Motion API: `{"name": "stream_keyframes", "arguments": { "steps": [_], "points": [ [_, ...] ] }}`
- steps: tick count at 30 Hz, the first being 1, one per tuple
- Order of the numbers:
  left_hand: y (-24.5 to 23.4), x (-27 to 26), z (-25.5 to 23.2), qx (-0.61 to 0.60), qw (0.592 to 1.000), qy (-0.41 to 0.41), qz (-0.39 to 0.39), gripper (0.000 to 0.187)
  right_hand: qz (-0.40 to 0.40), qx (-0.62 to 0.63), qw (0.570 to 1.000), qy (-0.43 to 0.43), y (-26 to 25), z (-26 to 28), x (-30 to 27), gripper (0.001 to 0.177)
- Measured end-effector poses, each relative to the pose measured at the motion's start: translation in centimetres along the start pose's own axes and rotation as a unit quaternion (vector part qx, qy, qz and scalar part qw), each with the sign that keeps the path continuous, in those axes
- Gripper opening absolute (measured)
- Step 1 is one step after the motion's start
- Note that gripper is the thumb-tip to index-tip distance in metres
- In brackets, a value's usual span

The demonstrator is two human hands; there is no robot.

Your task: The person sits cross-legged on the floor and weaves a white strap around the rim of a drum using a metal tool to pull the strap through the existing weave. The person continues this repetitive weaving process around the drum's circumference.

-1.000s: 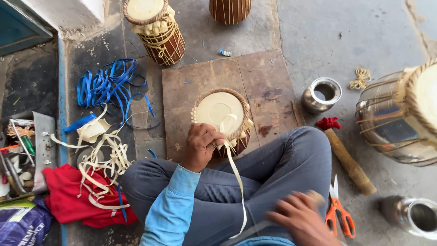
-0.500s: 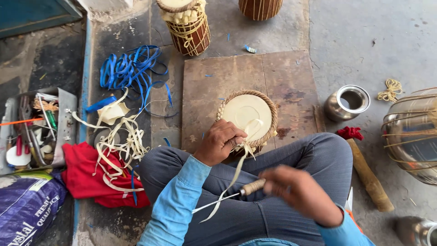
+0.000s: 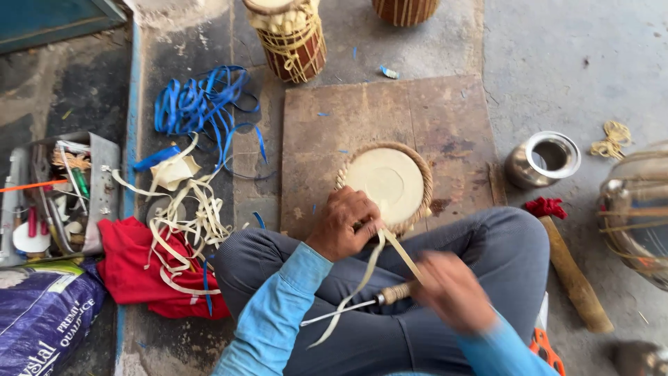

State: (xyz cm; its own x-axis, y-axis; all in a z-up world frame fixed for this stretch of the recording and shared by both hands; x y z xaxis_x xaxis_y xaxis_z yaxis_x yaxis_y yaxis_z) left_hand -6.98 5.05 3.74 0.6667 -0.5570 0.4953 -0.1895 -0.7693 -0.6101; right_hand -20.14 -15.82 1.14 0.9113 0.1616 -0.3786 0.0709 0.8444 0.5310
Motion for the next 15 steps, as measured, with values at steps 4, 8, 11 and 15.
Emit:
{"name": "stream_keyframes", "arguments": {
  "steps": [4, 8, 11, 15],
  "points": [
    [0.2, -0.1, 0.6, -0.043, 0.998, -0.033, 0.025, 0.016, 0.330, -0.038, 0.930, -0.156, -2.4, 3.7, -4.4, 0.051],
    [-0.7, 0.3, 1.0, -0.133, 0.978, -0.153, 0.051, 0.024, 0.320, -0.276, 0.901, -0.100, -3.8, 5.7, -4.3, 0.057],
    [-0.4, 2.3, 2.4, -0.075, 0.984, -0.160, 0.013, 0.021, 0.087, -0.424, 0.893, -0.125, -2.6, 5.7, -2.9, 0.053],
    [1.9, 6.4, 4.9, 0.163, 0.979, -0.076, -0.099, 0.039, -0.018, -0.458, 0.887, -0.049, 1.1, 3.6, 0.2, 0.040]
  ]
}}
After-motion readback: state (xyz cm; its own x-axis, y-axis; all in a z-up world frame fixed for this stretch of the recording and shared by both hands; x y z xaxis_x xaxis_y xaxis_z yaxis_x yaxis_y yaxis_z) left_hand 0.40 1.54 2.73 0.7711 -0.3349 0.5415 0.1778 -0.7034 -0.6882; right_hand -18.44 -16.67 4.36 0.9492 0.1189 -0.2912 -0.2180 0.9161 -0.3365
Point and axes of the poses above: each hand's wrist, its own x-axis towards the middle knuckle, its own y-axis out of the palm, z = x × y, the point moved 2 cm from there along x, towards the middle knuckle, and after that the axes turned 3 degrees about -x, right-handed, at the moved point
